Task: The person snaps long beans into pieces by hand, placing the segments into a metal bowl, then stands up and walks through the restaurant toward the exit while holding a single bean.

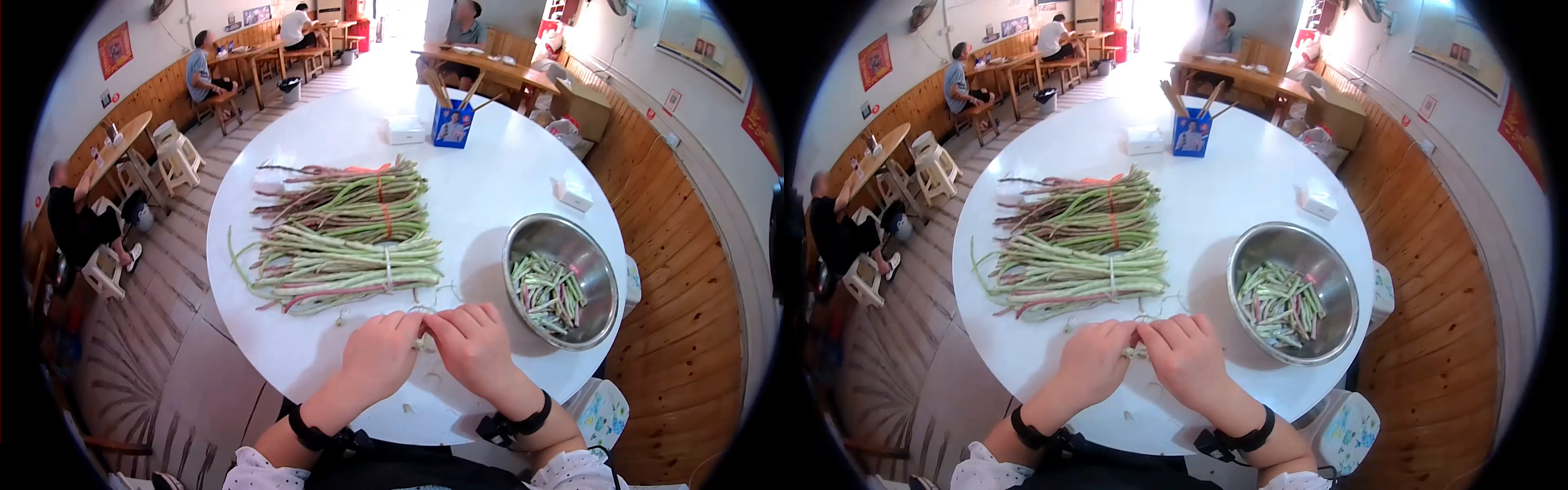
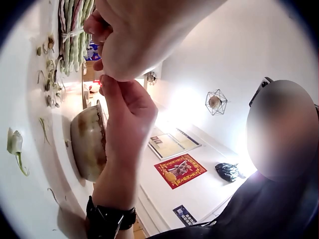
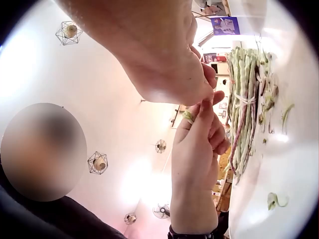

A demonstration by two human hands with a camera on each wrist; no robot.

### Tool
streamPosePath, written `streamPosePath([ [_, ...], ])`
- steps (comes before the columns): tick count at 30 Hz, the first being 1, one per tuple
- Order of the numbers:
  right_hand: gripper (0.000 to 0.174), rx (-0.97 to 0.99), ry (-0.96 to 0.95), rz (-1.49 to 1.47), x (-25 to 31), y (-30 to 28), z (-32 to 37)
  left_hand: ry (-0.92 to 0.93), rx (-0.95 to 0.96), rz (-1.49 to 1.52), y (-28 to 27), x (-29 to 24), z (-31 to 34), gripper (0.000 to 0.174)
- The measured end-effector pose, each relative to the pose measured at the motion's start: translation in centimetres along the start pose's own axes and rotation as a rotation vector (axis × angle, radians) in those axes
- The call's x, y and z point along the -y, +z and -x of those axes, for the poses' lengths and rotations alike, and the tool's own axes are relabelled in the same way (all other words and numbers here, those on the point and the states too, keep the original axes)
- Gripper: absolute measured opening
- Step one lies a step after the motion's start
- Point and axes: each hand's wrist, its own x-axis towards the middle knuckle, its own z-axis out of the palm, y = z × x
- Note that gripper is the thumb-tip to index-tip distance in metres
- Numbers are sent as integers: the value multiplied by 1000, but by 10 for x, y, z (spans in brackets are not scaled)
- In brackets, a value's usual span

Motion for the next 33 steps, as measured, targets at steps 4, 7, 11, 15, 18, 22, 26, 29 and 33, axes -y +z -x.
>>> streamPosePath([
  [4,26,-40,-6,-5,-2,-3,-2,65,-67,30,3,4,-5,14],
  [7,29,-127,25,-14,3,-5,-4,107,-217,153,10,2,-10,9],
  [11,31,-247,44,-24,4,-5,-3,-17,-308,454,20,-15,-13,8],
  [15,31,-316,72,-52,6,-7,-5,-132,-316,642,24,-28,-15,9],
  [18,29,-342,110,-90,10,-8,-6,-154,-367,747,30,-32,-16,9],
  [22,29,-373,148,-121,16,-11,-6,-110,-413,704,32,-36,-14,8],
  [26,30,-412,144,-175,18,-20,-4,57,-477,735,27,-41,-16,8],
  [29,28,-399,223,-282,19,-19,-1,105,-470,736,28,-39,-17,8],
  [33,26,-287,313,-391,16,-14,3,-4,-480,744,32,-26,-17,11],
])
